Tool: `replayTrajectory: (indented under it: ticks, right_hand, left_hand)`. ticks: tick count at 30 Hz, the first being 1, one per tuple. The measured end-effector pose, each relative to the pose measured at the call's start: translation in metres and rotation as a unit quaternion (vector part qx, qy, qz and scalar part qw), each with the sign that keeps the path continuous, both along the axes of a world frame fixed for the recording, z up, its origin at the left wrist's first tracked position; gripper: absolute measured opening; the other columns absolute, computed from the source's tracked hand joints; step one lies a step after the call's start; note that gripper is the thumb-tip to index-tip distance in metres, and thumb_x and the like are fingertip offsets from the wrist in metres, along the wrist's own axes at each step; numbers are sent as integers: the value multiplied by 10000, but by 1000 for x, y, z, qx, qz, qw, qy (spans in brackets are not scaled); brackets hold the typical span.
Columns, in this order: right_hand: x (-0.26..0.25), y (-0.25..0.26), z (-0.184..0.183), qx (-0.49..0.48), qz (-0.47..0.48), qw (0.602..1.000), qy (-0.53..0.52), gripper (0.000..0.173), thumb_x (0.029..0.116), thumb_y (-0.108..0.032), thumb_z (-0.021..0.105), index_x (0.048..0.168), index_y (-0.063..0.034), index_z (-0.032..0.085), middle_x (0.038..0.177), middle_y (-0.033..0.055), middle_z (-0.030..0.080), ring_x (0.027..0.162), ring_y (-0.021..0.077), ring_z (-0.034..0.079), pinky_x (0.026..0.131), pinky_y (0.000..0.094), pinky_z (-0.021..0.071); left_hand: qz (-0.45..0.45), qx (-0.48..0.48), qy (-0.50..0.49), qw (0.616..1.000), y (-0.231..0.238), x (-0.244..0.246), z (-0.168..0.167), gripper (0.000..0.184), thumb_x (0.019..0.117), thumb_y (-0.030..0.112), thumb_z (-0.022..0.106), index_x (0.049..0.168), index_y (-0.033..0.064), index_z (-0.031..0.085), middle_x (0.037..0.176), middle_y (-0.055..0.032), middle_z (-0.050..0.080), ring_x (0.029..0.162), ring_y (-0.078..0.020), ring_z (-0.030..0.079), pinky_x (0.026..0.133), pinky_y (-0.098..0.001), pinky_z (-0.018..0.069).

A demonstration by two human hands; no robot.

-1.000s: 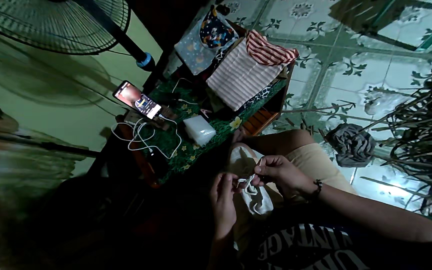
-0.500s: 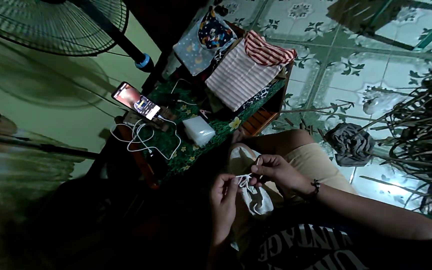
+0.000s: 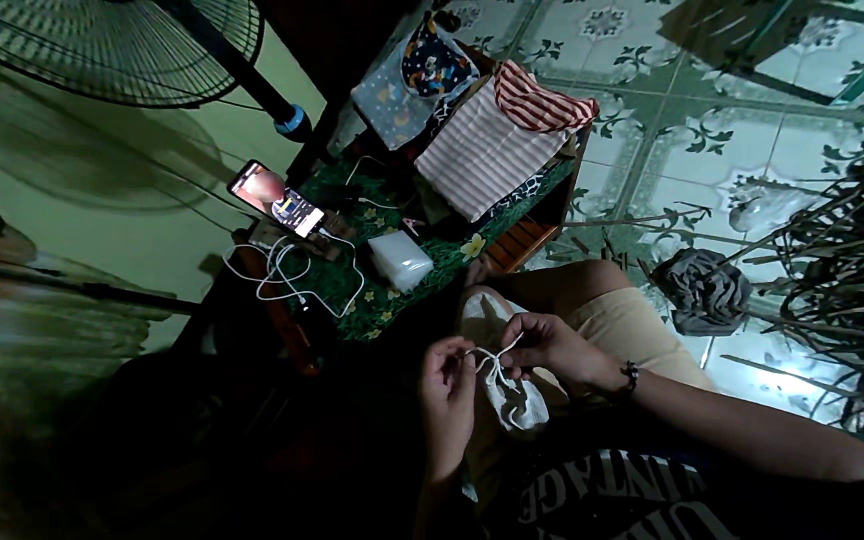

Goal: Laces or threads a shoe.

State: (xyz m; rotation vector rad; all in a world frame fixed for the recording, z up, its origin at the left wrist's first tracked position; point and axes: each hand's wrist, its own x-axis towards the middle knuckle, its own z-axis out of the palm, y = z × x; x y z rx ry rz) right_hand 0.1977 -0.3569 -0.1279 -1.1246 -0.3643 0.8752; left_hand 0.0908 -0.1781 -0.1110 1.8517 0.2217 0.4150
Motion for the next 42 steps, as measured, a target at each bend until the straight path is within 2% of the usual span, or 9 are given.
replayTrajectory:
  ticks: [2,3,6,13,24,30,35,39,42]
  right_hand:
    - [0,1,1,-5,-6,1000,-13,170,901,9,733,1028,-27,628,809,18,724,662,104,692,627,254,599]
    - [-1,2,1,-6,-8,1000,-20,172,897,12,736,1026,-25,630,806,17,722,656,102,689,626,254,599]
    - [-2,3,4,-13,-11,999,-44,174,887,9,748,1020,-17,638,811,21,719,654,95,681,626,250,595]
    - [-5,3,8,-48,-17,991,-128,179,874,-15,767,1012,-5,654,847,20,706,711,73,679,685,244,597]
    - [-5,3,9,-52,-13,981,-187,231,874,-7,757,1085,13,666,945,35,707,803,54,674,749,227,588]
    - [0,1,2,-9,-15,996,-88,222,888,8,735,1076,-19,618,848,4,690,684,76,662,642,245,585]
    - [-1,0,0,11,-6,998,-56,222,904,-1,726,1094,-27,616,830,6,698,685,94,672,642,260,591]
    - [-1,1,1,2,-19,996,-89,231,884,30,729,1085,-15,623,856,10,699,703,79,670,657,244,588]
    - [-2,2,1,-5,-23,992,-121,248,875,30,741,1095,-1,631,897,11,694,772,74,673,731,246,592]
  left_hand:
    - [1,127,-57,990,4,-2,3,274,917,84,648,1174,-7,675,1254,-147,620,1173,-203,602,945,-325,554]
    - [2,175,-82,981,4,-2,7,220,905,109,658,1105,44,720,1246,-140,612,1198,-212,577,993,-335,525]
    - [-11,269,-104,957,2,-3,15,81,899,174,717,956,183,773,1162,-75,647,1187,-216,570,1034,-412,475]
    - [-26,389,-81,917,2,1,9,67,881,193,730,891,185,797,947,24,742,1000,-150,665,970,-454,449]
    - [-15,410,-63,910,-4,4,4,32,807,166,707,777,157,703,844,11,732,917,-156,688,961,-466,454]
    - [-24,175,-84,981,-1,2,-8,109,740,76,734,826,101,673,892,-15,710,926,-133,675,918,-369,529]
    - [-43,38,-85,995,0,0,-11,100,782,-15,680,872,27,669,927,-55,704,916,-139,687,825,-292,591]
    - [-52,137,-98,984,1,0,-6,212,824,66,716,1035,41,722,962,-27,716,936,-116,667,894,-321,559]
    - [-36,268,-105,957,0,1,0,153,838,160,746,979,121,788,927,0,737,928,-122,667,933,-397,499]
